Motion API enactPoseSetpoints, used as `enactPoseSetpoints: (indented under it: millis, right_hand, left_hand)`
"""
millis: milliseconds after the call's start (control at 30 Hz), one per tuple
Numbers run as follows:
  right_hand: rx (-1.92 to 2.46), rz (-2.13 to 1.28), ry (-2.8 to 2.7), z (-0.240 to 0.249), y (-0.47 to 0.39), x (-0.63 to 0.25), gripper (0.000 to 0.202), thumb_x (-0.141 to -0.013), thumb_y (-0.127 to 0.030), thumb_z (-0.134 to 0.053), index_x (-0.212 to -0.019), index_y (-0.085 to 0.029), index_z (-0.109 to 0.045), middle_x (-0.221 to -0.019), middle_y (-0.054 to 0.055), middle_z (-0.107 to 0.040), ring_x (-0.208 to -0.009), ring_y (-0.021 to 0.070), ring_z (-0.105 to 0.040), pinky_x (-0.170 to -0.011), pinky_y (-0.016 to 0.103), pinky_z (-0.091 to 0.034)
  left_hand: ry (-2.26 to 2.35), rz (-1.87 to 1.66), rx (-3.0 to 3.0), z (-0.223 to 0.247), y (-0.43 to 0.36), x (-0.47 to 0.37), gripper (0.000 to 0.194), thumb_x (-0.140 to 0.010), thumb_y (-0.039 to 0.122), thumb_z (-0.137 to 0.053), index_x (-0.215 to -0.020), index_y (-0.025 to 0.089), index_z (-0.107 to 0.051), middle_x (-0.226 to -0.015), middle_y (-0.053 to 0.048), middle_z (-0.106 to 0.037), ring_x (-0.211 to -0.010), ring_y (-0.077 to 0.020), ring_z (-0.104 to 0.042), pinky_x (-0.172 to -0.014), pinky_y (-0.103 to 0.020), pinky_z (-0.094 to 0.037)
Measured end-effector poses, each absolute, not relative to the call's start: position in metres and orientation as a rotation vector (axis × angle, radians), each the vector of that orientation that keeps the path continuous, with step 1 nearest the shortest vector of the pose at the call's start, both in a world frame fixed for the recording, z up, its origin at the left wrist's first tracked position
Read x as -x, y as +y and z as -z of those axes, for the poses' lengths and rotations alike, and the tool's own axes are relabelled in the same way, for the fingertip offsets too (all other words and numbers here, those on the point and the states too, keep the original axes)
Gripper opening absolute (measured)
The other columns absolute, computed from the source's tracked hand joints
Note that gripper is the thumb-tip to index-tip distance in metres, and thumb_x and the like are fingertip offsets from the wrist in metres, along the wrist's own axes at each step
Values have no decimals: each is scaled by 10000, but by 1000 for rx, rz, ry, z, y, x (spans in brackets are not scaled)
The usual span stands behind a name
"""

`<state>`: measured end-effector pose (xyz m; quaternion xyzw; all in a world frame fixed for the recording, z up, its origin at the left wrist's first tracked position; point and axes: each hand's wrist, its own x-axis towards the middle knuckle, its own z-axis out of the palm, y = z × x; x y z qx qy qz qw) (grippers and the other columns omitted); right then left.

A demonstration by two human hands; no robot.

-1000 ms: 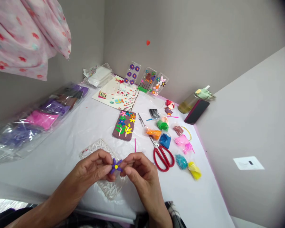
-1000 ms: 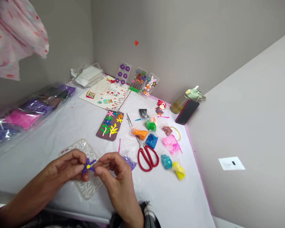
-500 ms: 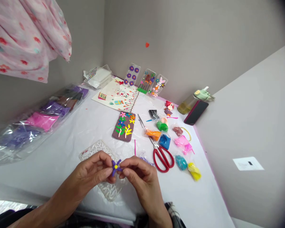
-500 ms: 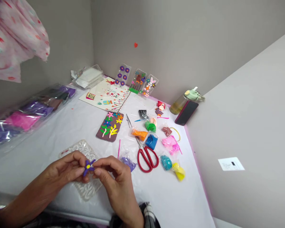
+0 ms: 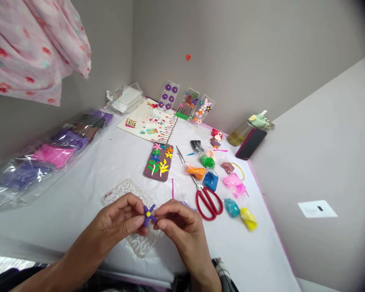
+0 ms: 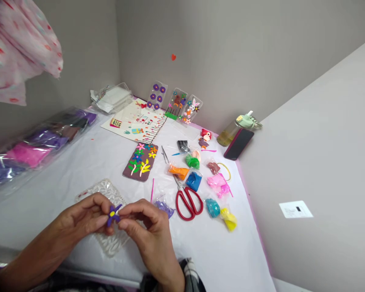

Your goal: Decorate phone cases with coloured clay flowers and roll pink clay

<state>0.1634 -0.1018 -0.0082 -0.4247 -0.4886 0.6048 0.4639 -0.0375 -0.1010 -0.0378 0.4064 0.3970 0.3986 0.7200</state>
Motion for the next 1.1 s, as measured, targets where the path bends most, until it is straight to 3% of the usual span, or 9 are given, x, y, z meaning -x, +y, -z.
enactPoseSetpoints:
  millis: [233,400,567,733,900,1100]
  right_hand:
    - [1087,-1438,-1254,5,-101,-162,86,-878,-357,-864,-913,-280,-856,-832,5,-747,-785,163,-648,-730,273,-481]
    - [1077,-1391,-1366,3,-100,-163,97,-926,-371,-819,-968,-297,-866,-847,17,-745,-806,178,-643,-748,294,-470]
    - [1056,-1392,-1387,4,-100,-164,82,-927,-344,-827,-992,-314,-867,-886,13,-760,-840,175,-662,-784,288,-479]
    - [1065,-1393,-1358,5,-101,-163,59,-901,-343,-852,-933,-296,-865,-860,13,-762,-821,176,-665,-772,292,-481]
    - [1103,-1389,-1306,5,-101,-161,165,-836,-428,-900,-838,-270,-855,-782,10,-749,-747,172,-651,-711,290,-468]
    - [1092,-1410,-1351,3,-102,-162,173,-916,-452,-820,-942,-288,-865,-840,22,-760,-783,182,-662,-738,303,-483]
  left_hand:
    - [831,-936,-875,38,-101,34,278,-882,455,-836,-931,233,-677,-867,16,-684,-821,-150,-687,-762,-241,-574]
    - [800,-917,-801,50,-103,37,399,-867,405,-865,-1194,310,-658,-962,9,-696,-926,-183,-707,-809,-281,-605]
    - [756,-869,-872,45,-102,39,245,-908,436,-824,-1060,271,-725,-939,15,-686,-873,-146,-682,-799,-234,-579]
    - [746,-876,-877,46,-103,38,220,-915,431,-821,-1047,286,-721,-943,30,-671,-882,-133,-656,-804,-216,-570]
    - [751,-856,-876,49,-103,37,217,-910,409,-830,-1030,269,-715,-939,21,-666,-895,-142,-646,-820,-227,-563]
    - [733,-846,-863,47,-102,36,219,-925,407,-813,-1049,259,-709,-917,14,-674,-844,-137,-662,-799,-234,-568]
